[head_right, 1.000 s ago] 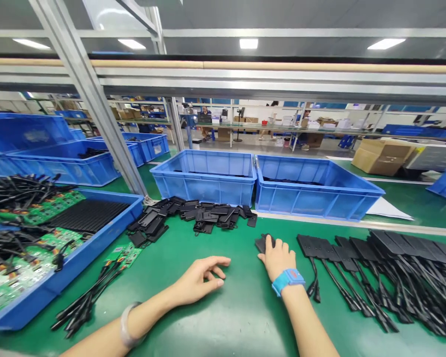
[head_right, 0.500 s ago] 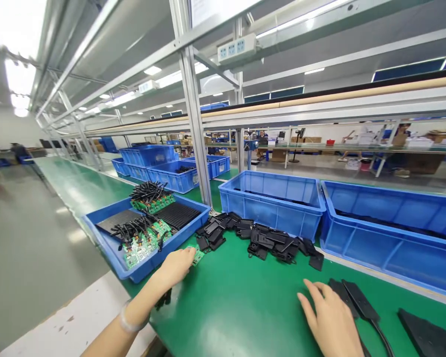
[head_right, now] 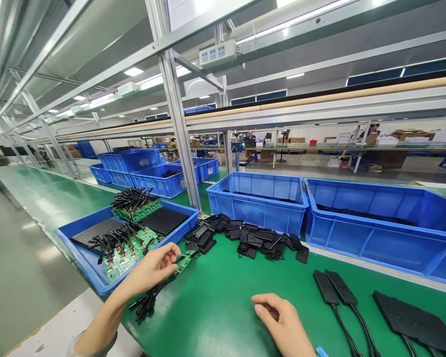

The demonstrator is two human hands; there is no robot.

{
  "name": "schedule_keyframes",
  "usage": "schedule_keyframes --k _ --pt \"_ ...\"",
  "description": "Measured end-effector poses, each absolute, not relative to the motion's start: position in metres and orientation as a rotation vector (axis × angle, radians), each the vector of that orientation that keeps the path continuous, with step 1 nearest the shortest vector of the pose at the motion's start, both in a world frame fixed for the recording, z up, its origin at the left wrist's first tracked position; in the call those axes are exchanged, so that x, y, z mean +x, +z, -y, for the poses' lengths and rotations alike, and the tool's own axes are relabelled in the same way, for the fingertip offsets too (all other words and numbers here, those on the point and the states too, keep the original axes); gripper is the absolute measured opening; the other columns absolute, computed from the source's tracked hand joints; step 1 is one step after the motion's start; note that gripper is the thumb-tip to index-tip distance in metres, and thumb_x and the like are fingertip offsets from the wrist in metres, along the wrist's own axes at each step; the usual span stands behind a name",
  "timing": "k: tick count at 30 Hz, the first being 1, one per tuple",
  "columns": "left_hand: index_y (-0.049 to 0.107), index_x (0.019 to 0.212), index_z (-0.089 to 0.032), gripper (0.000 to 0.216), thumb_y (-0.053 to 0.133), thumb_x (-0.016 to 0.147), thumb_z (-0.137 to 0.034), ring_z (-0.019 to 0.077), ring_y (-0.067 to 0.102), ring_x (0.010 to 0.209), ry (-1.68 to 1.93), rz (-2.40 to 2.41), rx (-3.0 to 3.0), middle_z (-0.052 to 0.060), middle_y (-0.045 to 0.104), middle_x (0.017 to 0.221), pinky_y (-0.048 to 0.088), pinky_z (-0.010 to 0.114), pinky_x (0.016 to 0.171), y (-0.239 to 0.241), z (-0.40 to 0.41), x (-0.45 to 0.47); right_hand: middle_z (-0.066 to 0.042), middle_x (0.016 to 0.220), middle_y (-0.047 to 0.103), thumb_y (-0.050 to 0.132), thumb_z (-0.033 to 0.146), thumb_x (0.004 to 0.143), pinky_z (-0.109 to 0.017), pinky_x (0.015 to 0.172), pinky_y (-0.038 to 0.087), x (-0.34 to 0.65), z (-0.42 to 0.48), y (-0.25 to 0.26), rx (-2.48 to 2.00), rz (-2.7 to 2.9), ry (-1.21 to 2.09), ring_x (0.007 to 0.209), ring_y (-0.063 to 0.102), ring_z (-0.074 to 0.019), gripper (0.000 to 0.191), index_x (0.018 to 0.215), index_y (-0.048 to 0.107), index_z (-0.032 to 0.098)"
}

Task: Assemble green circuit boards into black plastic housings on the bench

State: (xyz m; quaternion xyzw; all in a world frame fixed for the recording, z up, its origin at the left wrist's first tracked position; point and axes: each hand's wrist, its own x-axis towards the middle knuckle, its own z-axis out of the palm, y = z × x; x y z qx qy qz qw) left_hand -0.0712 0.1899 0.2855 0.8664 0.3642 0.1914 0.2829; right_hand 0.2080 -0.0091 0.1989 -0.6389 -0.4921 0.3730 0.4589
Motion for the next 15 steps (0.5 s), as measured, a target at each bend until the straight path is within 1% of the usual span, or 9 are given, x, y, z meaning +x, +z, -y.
schedule_keyframes --k 3,5,6,7,9,10,12,14,15 --pt "0.05 0.097 -0.02 0.021 0.056 0.078 -0.028 0.0122 0.058 0.073 0.311 -0.595 2.163 0.001 0.059 0.09 0.046 0.02 0.06 0.291 -0.169 -0.036 -0.012 0.107 0.065 0.066 0.06 0.067 -0.037 0.087 0.046 0.185 0.006 0.195 -1.236 0.823 1.291 0.1 0.06 -0.0265 0.066 0.117 0.057 0.017" --pt "0.053 0.1 -0.021 0.022 0.056 0.08 -0.031 0.0129 0.062 0.076 0.117 -0.593 2.306 0.001 0.062 0.092 0.049 0.021 0.064 0.286 -0.169 -0.009 -0.014 0.112 0.063 0.069 0.062 0.062 -0.04 0.088 0.046 0.174 0.004 0.193 -1.042 0.546 1.358 0.1 0.06 -0.026 0.085 0.129 0.043 0.017" --pt "0.054 0.101 -0.022 0.021 0.054 0.082 -0.03 0.0139 0.063 0.079 0.072 -0.706 2.441 0.001 0.064 0.092 0.049 0.022 0.069 0.283 -0.175 0.003 -0.014 0.109 0.064 0.07 0.062 0.061 -0.04 0.086 0.046 0.171 0.002 0.192 -0.986 0.442 1.357 0.096 0.062 -0.0248 0.088 0.13 0.039 0.017" --pt "0.055 0.102 -0.022 0.02 0.053 0.083 -0.028 0.0156 0.063 0.084 0.08 -0.903 2.592 0.003 0.064 0.094 0.049 0.025 0.076 0.279 -0.183 0.014 -0.013 0.102 0.066 0.071 0.059 0.062 -0.039 0.082 0.048 0.169 0.001 0.192 -0.959 0.372 1.351 0.089 0.063 -0.0228 0.087 0.13 0.037 0.016" --pt "0.052 0.109 -0.015 0.026 0.049 0.084 -0.02 0.0245 0.059 0.101 0.16 -1.256 2.702 0.014 0.061 0.106 0.045 0.037 0.088 0.272 -0.206 0.032 -0.007 0.083 0.068 0.072 0.053 0.066 -0.032 0.066 0.049 0.172 0.0 0.192 -0.98 0.339 1.307 0.069 0.061 -0.0164 0.078 0.125 0.038 0.016" --pt "0.05 0.111 -0.01 0.028 0.048 0.084 -0.017 0.029 0.057 0.105 0.183 -1.379 2.708 0.02 0.058 0.11 0.044 0.042 0.089 0.27 -0.218 0.037 -0.003 0.073 0.066 0.07 0.052 0.068 -0.027 0.056 0.047 0.175 0.0 0.192 -1.02 0.367 1.277 0.058 0.056 -0.0125 0.071 0.12 0.04 0.015" --pt "0.048 0.112 -0.005 0.032 0.05 0.081 -0.016 0.0338 0.057 0.104 0.177 -1.505 2.703 0.025 0.057 0.11 0.045 0.046 0.086 0.266 -0.237 0.044 0.003 0.055 0.059 0.064 0.057 0.071 -0.018 0.04 0.031 0.182 0.0 0.193 -1.144 0.459 1.232 0.04 0.037 -0.006 0.057 0.106 0.044 0.016" --pt "0.049 0.11 -0.005 0.033 0.052 0.078 -0.014 0.0338 0.06 0.099 0.151 -1.559 2.723 0.024 0.061 0.104 0.047 0.044 0.082 0.265 -0.247 0.046 0.006 0.044 0.052 0.054 0.063 0.075 -0.016 0.035 0.016 0.188 0.001 0.196 -1.282 0.536 1.207 0.034 0.022 -0.0032 0.051 0.093 0.043 0.018" --pt "0.05 0.109 -0.005 0.032 0.051 0.078 -0.013 0.0336 0.061 0.097 0.144 -1.574 2.737 0.024 0.062 0.102 0.047 0.043 0.081 0.266 -0.249 0.047 0.007 0.042 0.05 0.051 0.065 0.075 -0.016 0.035 0.013 0.191 0.001 0.197 -1.336 0.56 1.187 0.033 0.019 -0.0028 0.05 0.09 0.042 0.019"
